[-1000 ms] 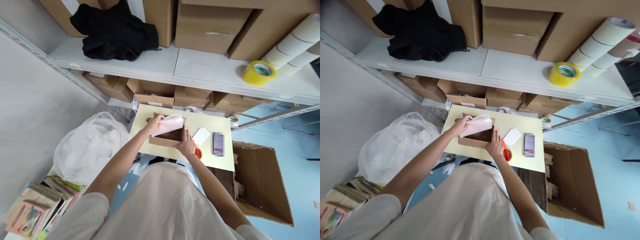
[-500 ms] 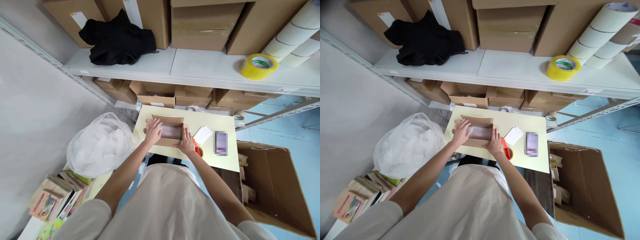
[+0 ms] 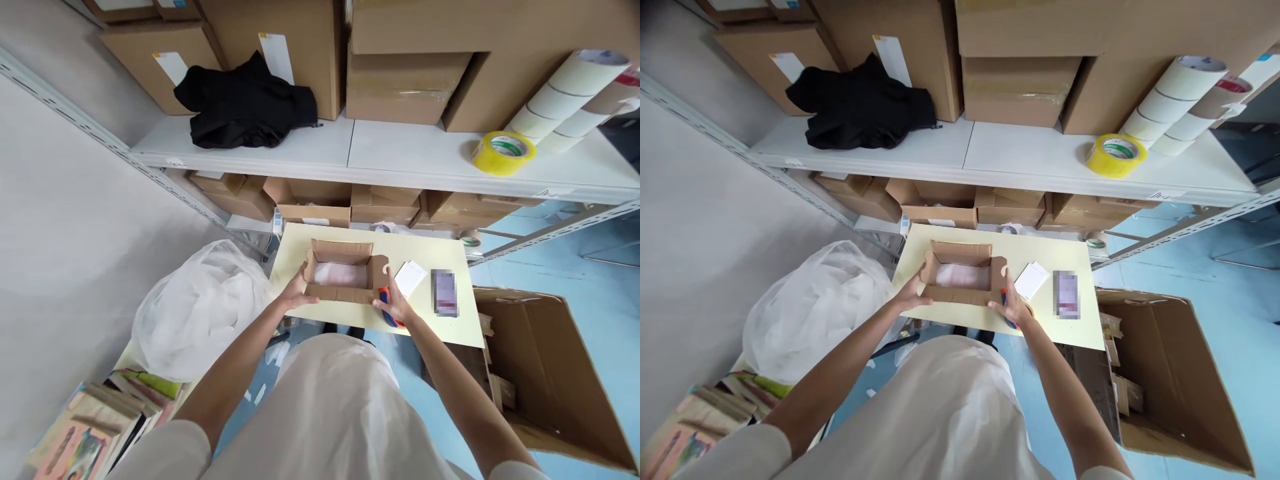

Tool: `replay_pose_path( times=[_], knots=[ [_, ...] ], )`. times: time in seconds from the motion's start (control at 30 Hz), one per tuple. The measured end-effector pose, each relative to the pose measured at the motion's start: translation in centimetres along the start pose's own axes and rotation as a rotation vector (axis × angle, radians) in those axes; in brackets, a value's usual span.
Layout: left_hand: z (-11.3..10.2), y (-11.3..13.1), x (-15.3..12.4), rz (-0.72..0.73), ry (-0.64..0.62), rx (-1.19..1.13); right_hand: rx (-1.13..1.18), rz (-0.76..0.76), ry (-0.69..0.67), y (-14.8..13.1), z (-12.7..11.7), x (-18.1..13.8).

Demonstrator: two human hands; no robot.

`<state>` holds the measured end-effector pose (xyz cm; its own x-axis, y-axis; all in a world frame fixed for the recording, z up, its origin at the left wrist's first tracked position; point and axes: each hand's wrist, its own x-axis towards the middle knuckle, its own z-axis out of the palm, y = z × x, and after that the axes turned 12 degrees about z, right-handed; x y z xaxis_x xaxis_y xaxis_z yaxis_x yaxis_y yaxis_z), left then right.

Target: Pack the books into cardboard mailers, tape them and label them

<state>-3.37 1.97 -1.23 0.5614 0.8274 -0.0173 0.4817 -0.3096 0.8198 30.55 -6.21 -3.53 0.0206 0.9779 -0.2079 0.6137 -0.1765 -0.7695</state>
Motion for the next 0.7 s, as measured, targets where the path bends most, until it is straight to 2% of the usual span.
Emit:
replay_pose_path(
  times=[0.13, 0.23, 0.33, 0.5, 0.6, 0.7],
  knots=[
    [-1.2, 0.7, -0.3, 0.159, -0.271, 0.268, -0.279, -0.107, -0.191, -1.7, -0.3, -0.1],
    [-1.8, 0.8, -0.6, 0.224, -0.36, 0.424, -0.454, -0.098, -0.246, -2.8, -0.1, -0.1],
    [-1.9, 0.3, -0.7, 0.262, -0.372, 0.462, -0.567, -0.071, -0.229, -3.2, -0.1, -0.1],
    [-2.0, -0.6, -0.9, 0.294, -0.389, 0.458, -0.601, -0.085, -0.21, -3.4, -0.4, -0.6],
    [-2.0, -0.9, -0.8, 0.278, -0.33, 0.374, -0.515, -0.068, -0.173, -3.4, -0.5, -0.7],
    [-1.7, -1.0, -0.5, 0.248, -0.218, 0.246, -0.357, -0.033, -0.088, -3.5, -0.2, -0.3]
  ],
)
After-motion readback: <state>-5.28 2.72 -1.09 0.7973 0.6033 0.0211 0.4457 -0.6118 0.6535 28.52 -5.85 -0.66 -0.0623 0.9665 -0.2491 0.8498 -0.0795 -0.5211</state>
